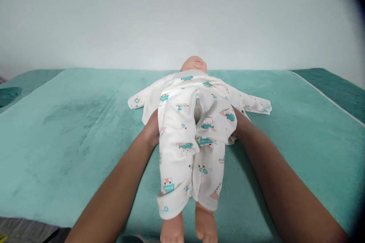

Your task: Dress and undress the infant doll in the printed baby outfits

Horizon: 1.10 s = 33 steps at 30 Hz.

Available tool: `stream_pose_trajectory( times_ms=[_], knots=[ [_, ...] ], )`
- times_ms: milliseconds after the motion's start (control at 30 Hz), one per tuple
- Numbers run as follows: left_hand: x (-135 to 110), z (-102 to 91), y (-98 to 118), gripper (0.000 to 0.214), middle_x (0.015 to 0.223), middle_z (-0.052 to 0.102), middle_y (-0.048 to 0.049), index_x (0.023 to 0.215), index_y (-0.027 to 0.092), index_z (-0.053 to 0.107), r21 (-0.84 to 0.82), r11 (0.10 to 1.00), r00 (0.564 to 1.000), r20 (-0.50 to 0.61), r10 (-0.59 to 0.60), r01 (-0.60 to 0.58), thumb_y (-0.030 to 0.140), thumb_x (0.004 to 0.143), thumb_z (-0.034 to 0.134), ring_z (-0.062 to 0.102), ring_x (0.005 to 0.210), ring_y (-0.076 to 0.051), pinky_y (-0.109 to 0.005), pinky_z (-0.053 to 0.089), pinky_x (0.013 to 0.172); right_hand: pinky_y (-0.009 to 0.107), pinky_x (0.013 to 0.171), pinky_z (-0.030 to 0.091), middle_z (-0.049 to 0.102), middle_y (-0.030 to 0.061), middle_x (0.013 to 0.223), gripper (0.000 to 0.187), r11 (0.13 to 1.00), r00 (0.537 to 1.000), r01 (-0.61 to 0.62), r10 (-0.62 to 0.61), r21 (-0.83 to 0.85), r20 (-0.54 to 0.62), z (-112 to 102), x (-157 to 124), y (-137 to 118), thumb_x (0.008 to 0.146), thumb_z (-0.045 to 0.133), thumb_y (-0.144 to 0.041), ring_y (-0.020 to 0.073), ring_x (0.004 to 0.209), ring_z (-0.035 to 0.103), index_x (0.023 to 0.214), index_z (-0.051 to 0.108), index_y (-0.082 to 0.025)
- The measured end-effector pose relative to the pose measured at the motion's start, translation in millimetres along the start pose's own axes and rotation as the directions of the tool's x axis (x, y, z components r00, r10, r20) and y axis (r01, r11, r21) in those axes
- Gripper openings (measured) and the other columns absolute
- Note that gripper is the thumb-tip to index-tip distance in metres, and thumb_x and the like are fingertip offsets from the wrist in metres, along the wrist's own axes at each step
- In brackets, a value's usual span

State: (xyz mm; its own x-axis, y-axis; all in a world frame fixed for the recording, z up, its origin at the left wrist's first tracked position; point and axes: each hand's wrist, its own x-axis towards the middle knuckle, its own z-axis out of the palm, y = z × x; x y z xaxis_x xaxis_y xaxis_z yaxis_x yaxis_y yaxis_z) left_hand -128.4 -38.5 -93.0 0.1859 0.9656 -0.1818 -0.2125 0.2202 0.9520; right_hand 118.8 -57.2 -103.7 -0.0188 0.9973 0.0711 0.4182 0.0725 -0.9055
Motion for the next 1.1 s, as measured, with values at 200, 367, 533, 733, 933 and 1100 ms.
stream_pose_trajectory(
  times_ms=[200,367,533,733,933,1100],
  knots=[
    [-5,6.2,3,0.037,0.108,0.073,-0.0088,0.111,0.019,0.068,0.041,0.995,0.995,0.043,0.092,-0.094,0.037,0.078,0.070,0.065,0.107,-0.031,-0.042,0.055,0.087,0.042,0.088,0.051,0.076,0.0043,0.093,0.021,0.997,0.992,0.077,-0.075,0.019,-0.104,4,-3,-10,0.065,0.068,-0.035,0.0329,0.101,0.063,0.081,0.071,-0.021],
    [-4,3.9,5,0.027,0.110,0.073,-0.0046,0.105,0.020,0.072,0.350,0.886,0.931,-0.089,0.354,-0.304,0.032,0.081,0.063,0.061,0.112,-0.027,-0.035,0.052,0.091,0.035,0.074,0.051,0.074,0.0036,0.091,0.024,0.982,0.942,-0.032,0.092,0.187,-0.324,8,1,-5,0.071,0.067,-0.034,0.0238,0.083,0.064,0.090,0.070,-0.021],
    [7,-6.8,7,0.025,0.099,0.074,-0.0006,0.100,0.022,0.073,0.473,0.813,0.874,-0.161,0.459,-0.340,0.028,0.078,0.064,0.065,0.093,-0.021,-0.032,0.052,0.083,0.031,0.071,0.048,0.070,0.0009,0.085,0.017,0.973,0.922,0.069,0.022,0.219,-0.386,6,5,-3,0.077,0.063,-0.032,0.0178,0.077,0.061,0.090,0.068,-0.022],
    [13,-9.9,20,0.020,0.100,0.073,-0.0012,0.095,0.023,0.074,0.463,0.800,0.893,-0.036,0.448,-0.382,0.030,0.080,0.064,0.063,0.096,-0.020,-0.032,0.049,0.089,0.032,0.077,0.050,0.069,0.0006,0.094,0.016,0.956,0.945,0.195,-0.124,0.220,-0.301,0,6,-13,0.076,0.066,-0.029,0.0187,0.086,0.062,0.092,0.067,-0.024],
    [24,-17.5,35,0.019,0.128,0.061,-0.0040,0.099,0.025,0.069,0.484,0.739,0.881,0.200,0.429,-0.469,0.030,0.081,0.066,0.057,0.119,-0.022,-0.036,0.043,0.104,0.035,0.086,0.052,0.068,0.0023,0.112,0.019,0.947,0.978,0.179,-0.141,0.265,-0.155,-5,14,-15,0.074,0.068,-0.028,0.0216,0.103,0.063,0.092,0.064,-0.026],
    [39,-24.4,40,0.010,0.150,0.047,-0.0020,0.092,0.025,0.064,0.529,0.673,0.854,0.363,0.372,-0.517,0.031,0.083,0.065,0.028,0.148,-0.024,-0.042,0.026,0.118,0.039,0.107,0.041,0.052,0.0017,0.145,0.010,0.904,0.963,0.267,-0.233,0.334,-0.138,-3,20,-14,0.079,0.066,-0.023,0.0212,0.131,0.051,0.085,0.058,-0.025]
  ],
)
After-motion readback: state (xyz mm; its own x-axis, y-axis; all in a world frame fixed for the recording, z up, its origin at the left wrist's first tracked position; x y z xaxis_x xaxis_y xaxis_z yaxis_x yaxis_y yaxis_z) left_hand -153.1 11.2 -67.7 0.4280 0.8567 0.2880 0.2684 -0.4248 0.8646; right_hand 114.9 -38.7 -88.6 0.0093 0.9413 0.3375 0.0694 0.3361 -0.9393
